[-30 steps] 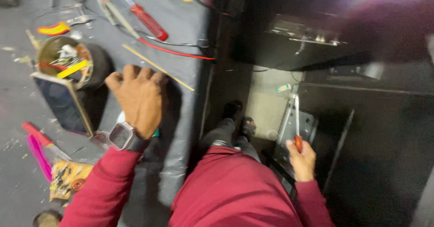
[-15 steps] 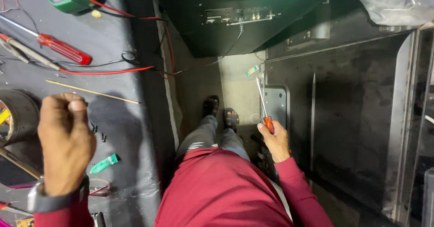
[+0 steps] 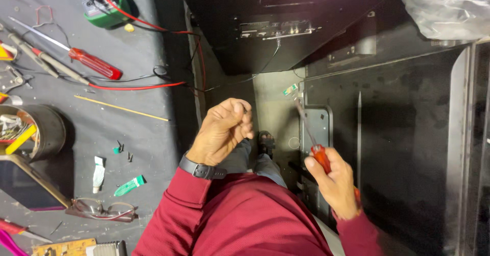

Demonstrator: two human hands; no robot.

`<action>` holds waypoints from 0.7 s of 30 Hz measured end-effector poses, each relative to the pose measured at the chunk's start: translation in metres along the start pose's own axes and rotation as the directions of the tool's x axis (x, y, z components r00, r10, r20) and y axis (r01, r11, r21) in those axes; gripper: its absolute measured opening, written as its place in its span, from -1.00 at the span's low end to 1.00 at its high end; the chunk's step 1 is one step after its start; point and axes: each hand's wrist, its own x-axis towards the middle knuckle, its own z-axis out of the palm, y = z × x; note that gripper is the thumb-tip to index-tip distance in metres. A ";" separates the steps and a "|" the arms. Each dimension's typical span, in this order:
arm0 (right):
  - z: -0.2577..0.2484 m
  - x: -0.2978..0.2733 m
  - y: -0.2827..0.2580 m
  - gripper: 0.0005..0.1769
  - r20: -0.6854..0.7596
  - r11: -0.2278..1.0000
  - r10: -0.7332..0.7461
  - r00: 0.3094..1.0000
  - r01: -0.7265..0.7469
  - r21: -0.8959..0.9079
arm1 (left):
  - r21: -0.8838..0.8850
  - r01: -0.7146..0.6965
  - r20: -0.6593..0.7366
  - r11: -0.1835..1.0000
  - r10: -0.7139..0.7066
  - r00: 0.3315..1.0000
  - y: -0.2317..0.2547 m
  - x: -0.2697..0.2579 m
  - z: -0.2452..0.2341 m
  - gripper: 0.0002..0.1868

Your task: The person uses a screwdriver to remove and reinsert screws into the back panel of a black electronic device. They repeatedly pick up screws from the workbench and tighten them into place while the device remains powered on.

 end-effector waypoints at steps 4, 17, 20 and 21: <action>-0.026 -0.023 -0.027 -0.70 0.028 0.990 -0.108 0.994 0.110 -0.093 | -0.048 0.082 0.066 0.995 -0.079 0.995 -0.002 0.010 0.004 -0.74; -0.019 -0.036 -0.029 -0.67 -0.008 0.996 0.008 1.000 -0.008 -0.087 | -0.051 0.019 0.078 0.999 -0.015 0.997 -0.026 0.017 -0.011 -0.94; -0.017 -0.038 -0.027 -0.66 0.007 0.998 -0.027 1.000 0.028 -0.057 | -0.020 -0.031 0.111 0.999 0.033 0.993 -0.026 0.019 -0.009 -0.93; -0.017 -0.038 -0.027 -0.65 0.009 0.997 -0.037 0.999 0.037 -0.069 | -0.045 -0.009 0.077 0.999 0.012 0.997 -0.024 0.020 -0.008 -0.86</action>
